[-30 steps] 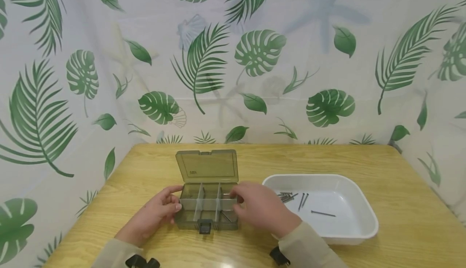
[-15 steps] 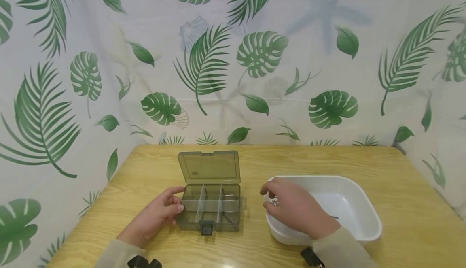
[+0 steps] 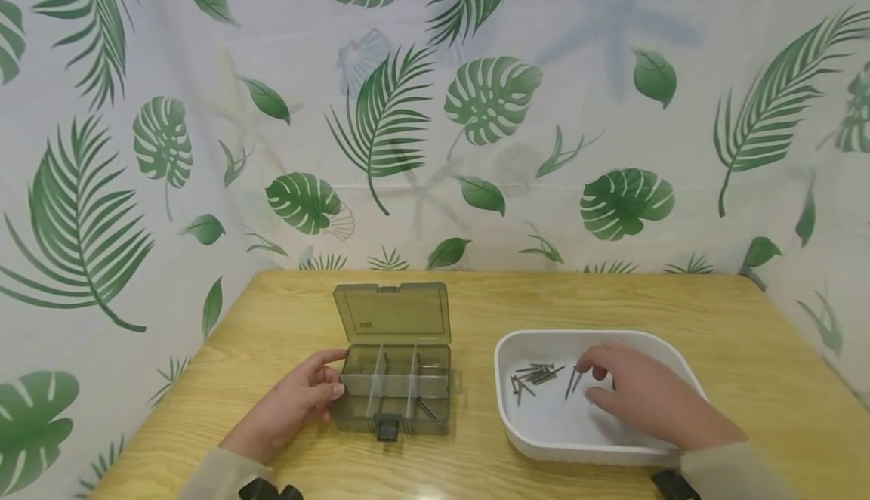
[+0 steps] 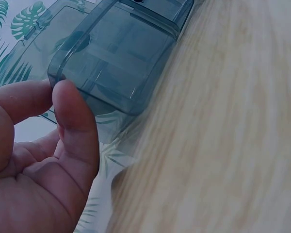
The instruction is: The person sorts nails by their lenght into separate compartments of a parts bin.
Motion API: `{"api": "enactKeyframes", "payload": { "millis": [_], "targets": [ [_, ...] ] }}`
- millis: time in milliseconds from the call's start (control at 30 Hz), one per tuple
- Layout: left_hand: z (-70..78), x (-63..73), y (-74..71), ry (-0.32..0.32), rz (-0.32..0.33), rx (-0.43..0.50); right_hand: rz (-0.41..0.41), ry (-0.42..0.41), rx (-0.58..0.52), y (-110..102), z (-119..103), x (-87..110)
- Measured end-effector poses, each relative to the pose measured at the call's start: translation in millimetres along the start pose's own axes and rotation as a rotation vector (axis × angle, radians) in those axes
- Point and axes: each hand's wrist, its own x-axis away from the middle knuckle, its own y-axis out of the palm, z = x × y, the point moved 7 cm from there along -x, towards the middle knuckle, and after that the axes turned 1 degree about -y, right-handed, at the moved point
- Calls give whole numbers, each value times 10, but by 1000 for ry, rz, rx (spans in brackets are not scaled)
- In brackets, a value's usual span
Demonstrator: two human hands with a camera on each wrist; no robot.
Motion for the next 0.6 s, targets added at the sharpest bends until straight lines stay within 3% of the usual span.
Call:
{"api": "enactKeyframes", "payload": {
  "millis": [233, 600],
  "targets": [
    [-18, -23, -37, 3, 1, -8, -95, 58, -42, 90, 285, 45],
    [-28, -19, -40, 2, -5, -3, -200, 125, -50, 254, 330, -5]
  ]
}}
